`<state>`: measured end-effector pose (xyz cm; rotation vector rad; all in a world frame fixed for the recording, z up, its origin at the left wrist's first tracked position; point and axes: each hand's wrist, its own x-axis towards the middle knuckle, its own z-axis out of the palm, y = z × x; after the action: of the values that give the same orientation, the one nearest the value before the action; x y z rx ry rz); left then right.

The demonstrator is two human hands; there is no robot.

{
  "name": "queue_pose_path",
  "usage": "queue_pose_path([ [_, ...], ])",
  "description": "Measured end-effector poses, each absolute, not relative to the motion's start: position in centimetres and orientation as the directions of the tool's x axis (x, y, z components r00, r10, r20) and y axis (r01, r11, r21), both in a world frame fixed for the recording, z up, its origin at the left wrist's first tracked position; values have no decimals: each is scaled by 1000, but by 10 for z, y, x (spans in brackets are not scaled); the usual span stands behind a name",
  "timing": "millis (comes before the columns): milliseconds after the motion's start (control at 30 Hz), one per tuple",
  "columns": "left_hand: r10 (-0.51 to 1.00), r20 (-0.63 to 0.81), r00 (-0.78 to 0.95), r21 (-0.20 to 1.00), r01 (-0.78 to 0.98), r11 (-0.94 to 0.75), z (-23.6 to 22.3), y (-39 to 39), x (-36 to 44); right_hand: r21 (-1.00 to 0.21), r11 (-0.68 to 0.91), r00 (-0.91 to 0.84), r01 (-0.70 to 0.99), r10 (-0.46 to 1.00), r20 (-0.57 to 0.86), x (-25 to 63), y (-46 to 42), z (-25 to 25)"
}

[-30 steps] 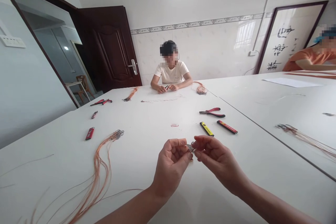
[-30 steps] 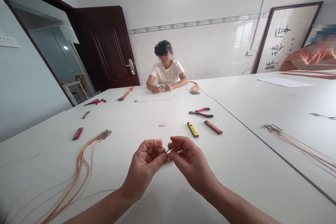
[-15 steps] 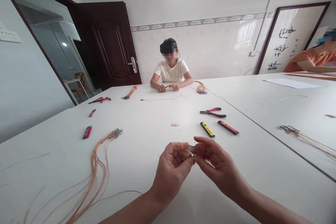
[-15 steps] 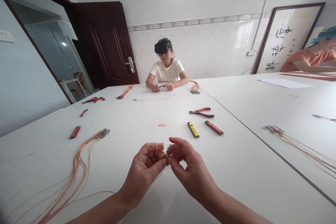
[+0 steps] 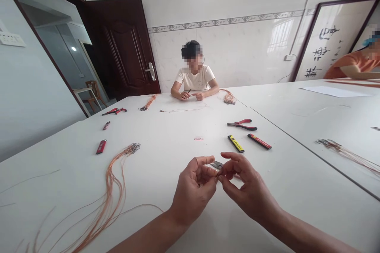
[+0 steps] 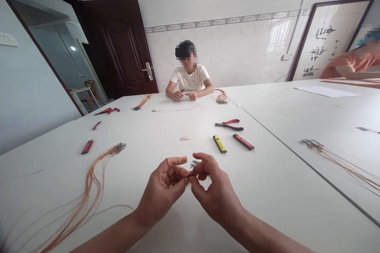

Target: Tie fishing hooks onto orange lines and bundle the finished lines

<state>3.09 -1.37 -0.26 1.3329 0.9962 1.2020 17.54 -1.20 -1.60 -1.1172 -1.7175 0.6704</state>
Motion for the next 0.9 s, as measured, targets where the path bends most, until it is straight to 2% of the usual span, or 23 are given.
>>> queue_pose_path([
  [100, 979, 155, 130, 987, -53, -149, -5, -12, 29, -817, 444, -164, 368, 896, 413, 172, -8, -14],
  [200, 984, 139, 115, 984, -131, -123, -8, -9, 26, -846, 421, -191, 329, 906, 377, 166, -1, -12],
  [333, 992, 102, 69, 974, -208, -86, -6, -4, 20, -944, 301, -178, 136, 944, 276, 152, 8, -10],
  [500, 998, 60, 29, 966, -254, -51, -2, 2, 12, -968, 246, -155, -52, 955, 251, 136, 14, -8],
  [900, 996, -29, 84, 943, -327, 56, -3, 4, 12, -975, 180, -243, -127, 948, 206, 139, 20, -11],
])
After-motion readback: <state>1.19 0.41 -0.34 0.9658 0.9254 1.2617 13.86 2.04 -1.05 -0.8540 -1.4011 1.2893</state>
